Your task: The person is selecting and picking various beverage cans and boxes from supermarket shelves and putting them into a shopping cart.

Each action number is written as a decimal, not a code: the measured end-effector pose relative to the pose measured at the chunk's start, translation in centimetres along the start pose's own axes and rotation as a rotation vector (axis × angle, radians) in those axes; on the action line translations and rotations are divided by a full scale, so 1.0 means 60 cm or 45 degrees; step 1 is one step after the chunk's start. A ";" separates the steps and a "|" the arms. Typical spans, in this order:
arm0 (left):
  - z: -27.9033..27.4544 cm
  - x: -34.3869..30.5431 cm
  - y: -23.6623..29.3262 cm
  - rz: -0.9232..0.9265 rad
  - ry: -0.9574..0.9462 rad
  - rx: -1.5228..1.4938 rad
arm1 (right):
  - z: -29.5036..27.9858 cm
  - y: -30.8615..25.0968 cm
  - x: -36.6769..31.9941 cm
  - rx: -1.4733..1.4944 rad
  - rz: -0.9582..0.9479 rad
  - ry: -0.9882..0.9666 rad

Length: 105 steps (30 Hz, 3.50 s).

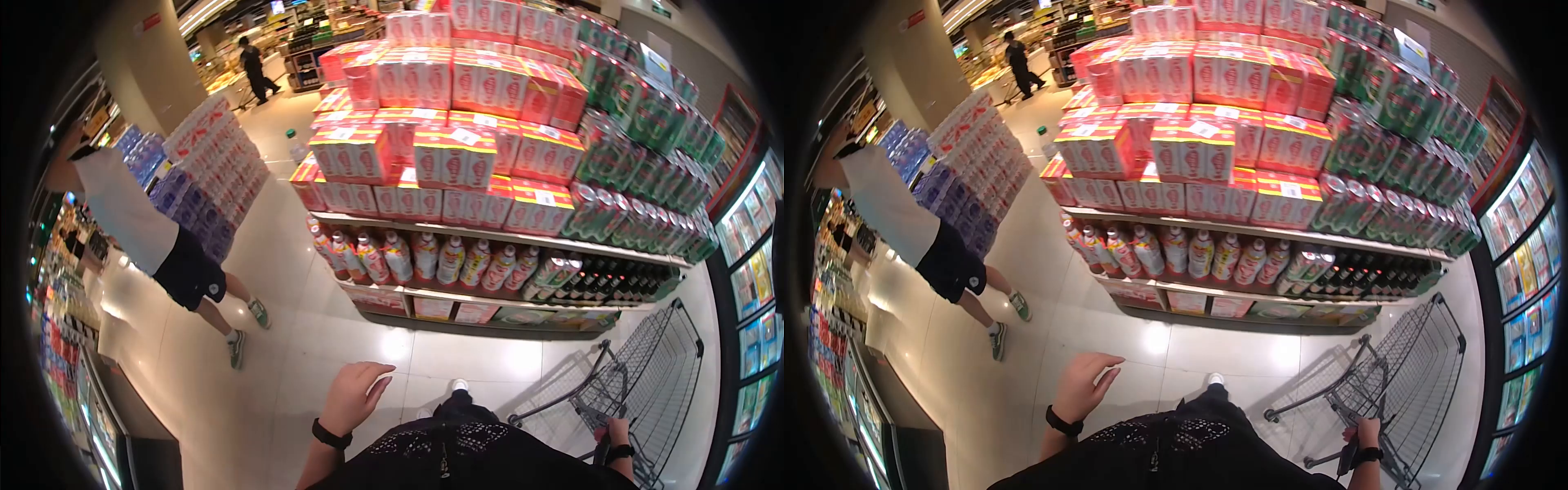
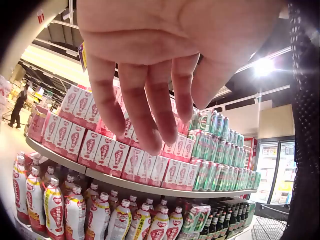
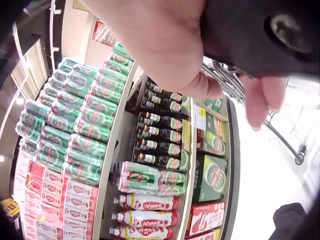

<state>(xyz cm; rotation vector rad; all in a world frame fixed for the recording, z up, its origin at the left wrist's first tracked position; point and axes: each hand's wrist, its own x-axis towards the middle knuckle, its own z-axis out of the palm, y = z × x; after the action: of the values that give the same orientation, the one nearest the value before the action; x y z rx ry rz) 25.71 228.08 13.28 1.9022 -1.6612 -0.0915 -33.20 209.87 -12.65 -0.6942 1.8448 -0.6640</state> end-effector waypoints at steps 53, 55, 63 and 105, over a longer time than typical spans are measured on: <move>-0.130 0.631 -0.586 -0.229 0.101 -1.213 | 0.607 -0.279 -0.261 0.357 0.217 0.109; -0.110 0.638 -0.571 -0.148 0.180 -1.363 | 0.613 -0.277 -0.265 0.412 0.218 0.077; -0.082 0.630 -0.545 -0.207 0.210 -1.084 | 0.623 -0.270 -0.277 0.140 0.237 0.014; -0.075 0.604 -0.445 0.714 0.041 -1.165 | 0.939 -0.703 -0.445 0.492 -2.247 -0.070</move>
<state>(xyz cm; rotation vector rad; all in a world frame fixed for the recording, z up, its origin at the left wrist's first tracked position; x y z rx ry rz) 58.77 197.36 16.15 0.7396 -1.6529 -0.4905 34.74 192.97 14.92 -1.9518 0.5522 -1.9340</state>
